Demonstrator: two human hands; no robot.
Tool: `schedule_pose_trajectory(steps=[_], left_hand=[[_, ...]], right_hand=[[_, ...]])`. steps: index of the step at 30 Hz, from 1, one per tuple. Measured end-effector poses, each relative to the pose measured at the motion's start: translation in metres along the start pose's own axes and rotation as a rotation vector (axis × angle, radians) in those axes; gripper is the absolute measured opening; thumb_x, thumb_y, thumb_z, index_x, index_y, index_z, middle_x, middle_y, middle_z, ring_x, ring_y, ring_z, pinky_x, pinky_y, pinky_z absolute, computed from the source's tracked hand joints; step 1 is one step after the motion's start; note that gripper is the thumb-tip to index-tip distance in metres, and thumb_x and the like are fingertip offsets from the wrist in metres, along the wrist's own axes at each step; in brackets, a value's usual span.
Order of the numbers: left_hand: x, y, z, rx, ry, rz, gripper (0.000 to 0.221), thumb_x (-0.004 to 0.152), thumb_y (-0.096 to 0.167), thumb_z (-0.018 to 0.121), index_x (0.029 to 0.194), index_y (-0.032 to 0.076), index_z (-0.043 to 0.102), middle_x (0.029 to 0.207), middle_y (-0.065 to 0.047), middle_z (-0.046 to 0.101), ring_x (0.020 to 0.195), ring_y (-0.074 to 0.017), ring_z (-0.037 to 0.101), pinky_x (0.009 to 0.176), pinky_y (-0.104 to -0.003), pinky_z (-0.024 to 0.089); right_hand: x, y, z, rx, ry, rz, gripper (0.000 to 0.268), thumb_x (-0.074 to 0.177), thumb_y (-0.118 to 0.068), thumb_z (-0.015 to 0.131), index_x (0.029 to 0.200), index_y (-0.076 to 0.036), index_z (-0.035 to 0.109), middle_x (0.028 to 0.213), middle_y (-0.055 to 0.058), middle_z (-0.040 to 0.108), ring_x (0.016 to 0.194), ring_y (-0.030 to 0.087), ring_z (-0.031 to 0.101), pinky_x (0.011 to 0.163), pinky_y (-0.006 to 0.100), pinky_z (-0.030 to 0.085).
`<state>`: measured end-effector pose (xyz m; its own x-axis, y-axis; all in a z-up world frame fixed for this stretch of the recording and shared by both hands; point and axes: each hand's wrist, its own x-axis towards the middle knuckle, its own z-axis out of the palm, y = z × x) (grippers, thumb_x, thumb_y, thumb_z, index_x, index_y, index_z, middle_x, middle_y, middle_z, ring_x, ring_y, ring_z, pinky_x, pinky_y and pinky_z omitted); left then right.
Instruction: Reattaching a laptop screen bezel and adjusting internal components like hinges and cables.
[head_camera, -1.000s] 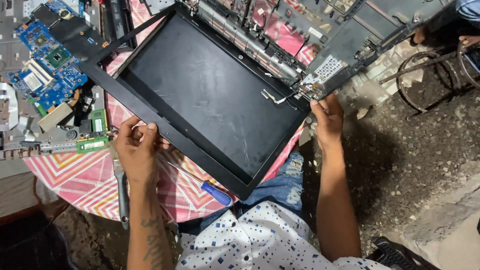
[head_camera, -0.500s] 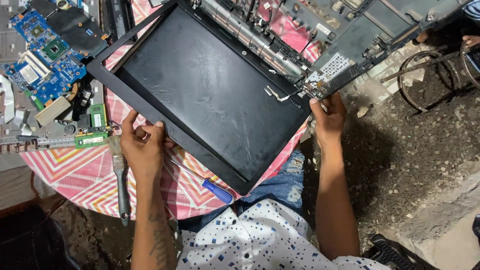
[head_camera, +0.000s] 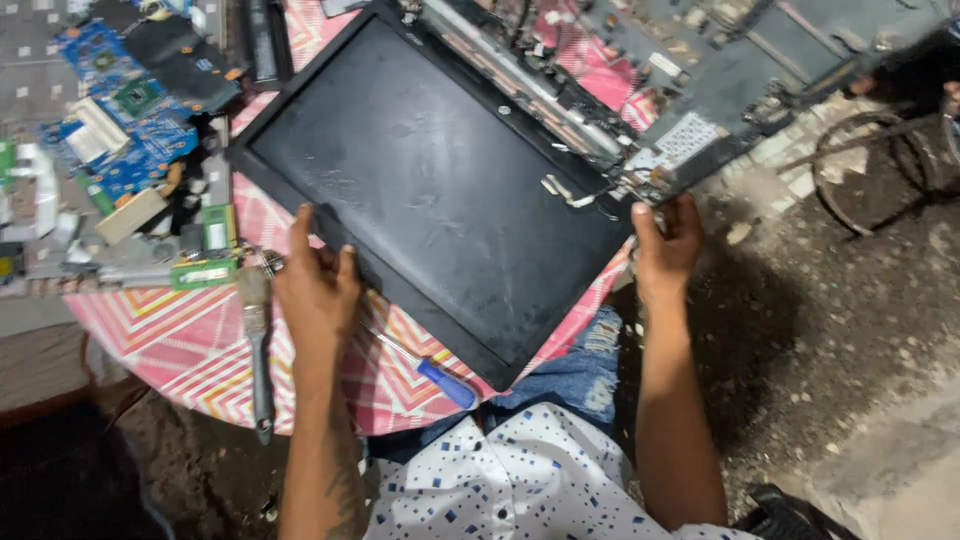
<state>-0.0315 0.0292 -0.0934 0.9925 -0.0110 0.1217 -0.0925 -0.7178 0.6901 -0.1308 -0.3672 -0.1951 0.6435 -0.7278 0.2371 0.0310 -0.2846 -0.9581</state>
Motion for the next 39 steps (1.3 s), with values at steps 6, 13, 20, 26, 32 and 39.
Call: schedule_pose_trajectory(steps=[6,13,20,26,32,39], left_hand=[[0.005,-0.017,0.008,0.050,-0.063,-0.020,0.056,0.087,0.010,0.069,0.140,0.016,0.049,0.067,-0.016,0.069,0.071,-0.0463,0.070,0.070,-0.054,0.052],[0.004,-0.008,0.000,0.065,-0.150,-0.070,0.038,0.093,0.015,0.065,0.129,0.021,0.056,0.082,-0.018,0.074,0.080,-0.0461,0.072,0.075,-0.054,0.054],[0.007,0.006,-0.014,0.025,-0.250,0.070,0.032,0.096,0.003,0.052,0.127,0.008,0.048,0.062,-0.020,0.063,0.055,-0.0391,0.061,0.053,-0.048,0.044],[0.010,0.003,-0.015,-0.023,-0.271,0.068,0.029,0.096,0.000,0.054,0.124,0.007,0.047,0.065,-0.019,0.064,0.056,-0.0369,0.062,0.053,-0.046,0.046],[0.014,0.003,-0.017,0.058,-0.313,0.017,0.032,0.095,0.002,0.058,0.124,0.010,0.048,0.062,-0.015,0.063,0.055,-0.0350,0.059,0.049,-0.046,0.045],[-0.008,0.010,-0.016,0.209,-0.130,0.148,0.025,0.098,0.017,0.053,0.123,0.013,0.055,0.103,-0.016,0.068,0.071,-0.0407,0.065,0.050,-0.053,0.048]], right_hand=[[0.018,0.073,-0.020,-0.015,-0.046,-0.017,0.030,0.098,0.004,0.070,0.122,-0.011,0.061,0.110,0.003,0.067,0.109,0.014,0.060,0.094,0.040,0.047],[0.008,0.008,0.000,-0.029,-0.070,-0.101,0.035,0.100,0.001,0.071,0.130,-0.012,0.061,0.117,0.007,0.065,0.116,0.019,0.061,0.101,0.046,0.046],[0.004,-0.023,0.004,0.034,-0.069,-0.075,0.025,0.100,0.001,0.068,0.121,-0.007,0.057,0.108,0.004,0.064,0.105,0.014,0.058,0.091,0.030,0.048],[0.005,-0.028,0.001,0.031,-0.109,-0.085,0.023,0.100,0.000,0.070,0.117,-0.007,0.057,0.109,0.004,0.061,0.103,0.015,0.057,0.091,0.030,0.049],[0.006,-0.024,0.001,0.029,-0.113,-0.093,0.021,0.101,-0.004,0.069,0.118,-0.008,0.056,0.111,0.005,0.062,0.105,0.015,0.058,0.092,0.031,0.049],[-0.013,-0.045,0.002,-0.101,0.060,-0.275,0.034,0.102,-0.021,0.067,0.126,0.000,0.054,0.121,0.018,0.061,0.109,0.030,0.061,0.090,0.039,0.052]])
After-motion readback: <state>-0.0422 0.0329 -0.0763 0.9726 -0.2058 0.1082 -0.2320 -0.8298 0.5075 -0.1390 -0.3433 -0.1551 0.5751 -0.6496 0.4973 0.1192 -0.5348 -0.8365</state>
